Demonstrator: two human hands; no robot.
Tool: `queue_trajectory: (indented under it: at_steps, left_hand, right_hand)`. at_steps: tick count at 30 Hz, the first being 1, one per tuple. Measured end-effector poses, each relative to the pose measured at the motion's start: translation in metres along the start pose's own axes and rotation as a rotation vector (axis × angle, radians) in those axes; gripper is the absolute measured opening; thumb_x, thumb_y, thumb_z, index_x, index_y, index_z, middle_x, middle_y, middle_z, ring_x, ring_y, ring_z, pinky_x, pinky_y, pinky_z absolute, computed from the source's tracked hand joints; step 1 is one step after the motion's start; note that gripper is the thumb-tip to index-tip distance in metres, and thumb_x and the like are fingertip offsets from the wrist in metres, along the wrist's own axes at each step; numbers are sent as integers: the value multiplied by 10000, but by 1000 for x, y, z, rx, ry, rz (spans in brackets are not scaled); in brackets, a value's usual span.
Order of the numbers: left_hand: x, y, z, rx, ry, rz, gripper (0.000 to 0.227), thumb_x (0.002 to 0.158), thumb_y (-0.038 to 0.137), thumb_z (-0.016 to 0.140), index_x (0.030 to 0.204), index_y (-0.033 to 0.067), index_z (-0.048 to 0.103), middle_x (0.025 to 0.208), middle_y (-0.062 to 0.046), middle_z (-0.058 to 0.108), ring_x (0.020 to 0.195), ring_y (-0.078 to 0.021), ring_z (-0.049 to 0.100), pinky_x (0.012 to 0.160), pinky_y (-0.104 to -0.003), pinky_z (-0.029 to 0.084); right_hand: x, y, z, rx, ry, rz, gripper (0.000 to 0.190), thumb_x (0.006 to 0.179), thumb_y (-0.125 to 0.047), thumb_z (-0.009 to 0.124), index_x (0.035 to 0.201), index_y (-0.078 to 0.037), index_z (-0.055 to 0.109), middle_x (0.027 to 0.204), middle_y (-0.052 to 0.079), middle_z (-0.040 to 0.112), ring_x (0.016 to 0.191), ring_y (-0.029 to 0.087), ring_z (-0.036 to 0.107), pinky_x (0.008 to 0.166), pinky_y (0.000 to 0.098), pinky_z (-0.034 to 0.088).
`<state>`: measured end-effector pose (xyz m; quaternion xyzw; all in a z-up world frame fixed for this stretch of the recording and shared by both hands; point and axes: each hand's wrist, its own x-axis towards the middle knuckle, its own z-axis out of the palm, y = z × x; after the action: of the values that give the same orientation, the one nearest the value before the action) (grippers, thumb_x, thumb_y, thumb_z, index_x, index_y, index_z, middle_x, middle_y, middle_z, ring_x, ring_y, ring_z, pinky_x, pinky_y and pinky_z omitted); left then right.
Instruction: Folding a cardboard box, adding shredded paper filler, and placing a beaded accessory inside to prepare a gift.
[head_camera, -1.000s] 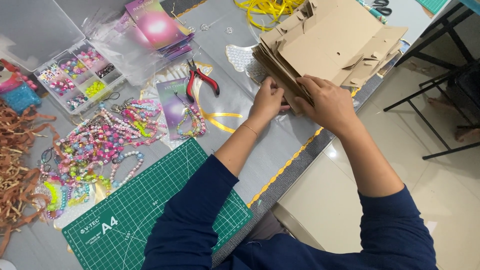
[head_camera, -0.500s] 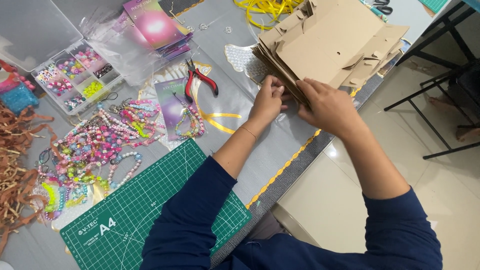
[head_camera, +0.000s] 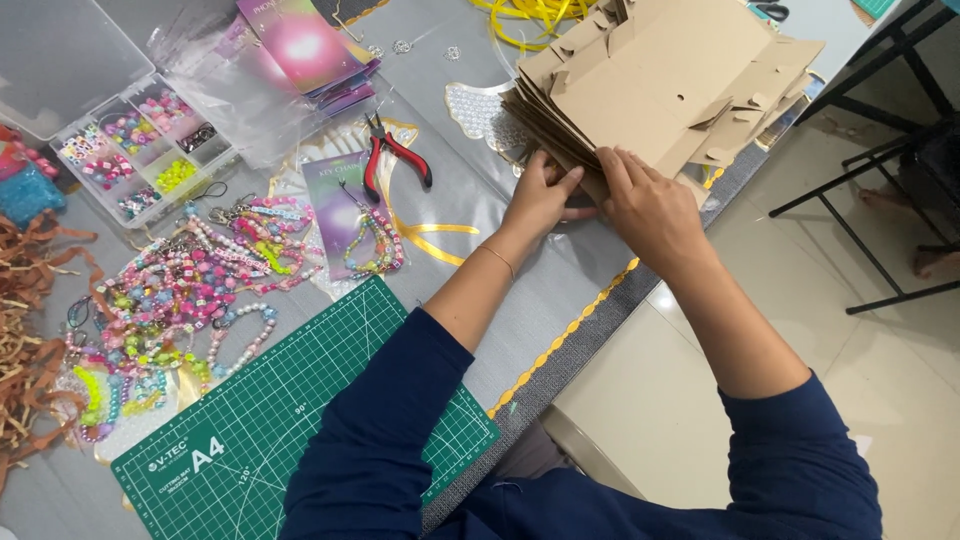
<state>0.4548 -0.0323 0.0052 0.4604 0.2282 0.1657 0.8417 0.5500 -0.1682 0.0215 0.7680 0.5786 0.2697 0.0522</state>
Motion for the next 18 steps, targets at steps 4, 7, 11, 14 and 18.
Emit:
queue_trajectory:
  at_steps: [4, 7, 11, 14, 18]
  left_hand:
    - [0, 4, -1, 24, -16, -100, 561, 974, 93, 577, 1448, -121, 366, 1356, -387, 490, 1138, -493, 633, 727, -558, 690]
    - [12, -9, -2, 158, 27, -45, 375, 974, 33, 490, 1306, -132, 542, 1258, -392, 552, 879, -509, 720, 612, -486, 695]
    - [4, -5, 2, 294, 73, -14, 303, 957, 68, 523, 1201, -57, 654, 1230, -371, 573, 775, -480, 742, 545, -427, 697]
    - [-13, 8, 5, 432, 101, 26, 324, 961, 122, 573, 1218, -59, 652, 1308, -348, 503, 948, -472, 703, 596, -385, 706]
    - [1, -19, -3, 741, 186, 219, 283, 953, 265, 661, 1011, -9, 701, 1459, -263, 395, 1408, -487, 421, 1202, -527, 378]
  right_hand:
    - [2, 2, -19, 6, 24, -27, 545, 878, -123, 584, 1422, -109, 567, 1243, 122, 753, 1130, 218, 740, 843, 311, 624]
    - [3, -4, -23, 91, -12, 21, 498, 886, -75, 557, 1382, -88, 596, 1217, 173, 752, 1104, 276, 747, 849, 375, 629]
    - [3, -11, -15, 51, 78, 67, 423, 907, -125, 633, 1330, -137, 652, 1167, 130, 771, 1072, 260, 755, 824, 364, 635]
    - [1, -6, -4, -73, 148, 135, 357, 959, -85, 609, 1307, -126, 672, 1039, 122, 792, 966, 247, 780, 748, 344, 644]
    - [1, 8, 28, -175, 332, 171, 229, 976, -122, 666, 1197, -165, 707, 919, 52, 798, 829, 187, 791, 656, 284, 640]
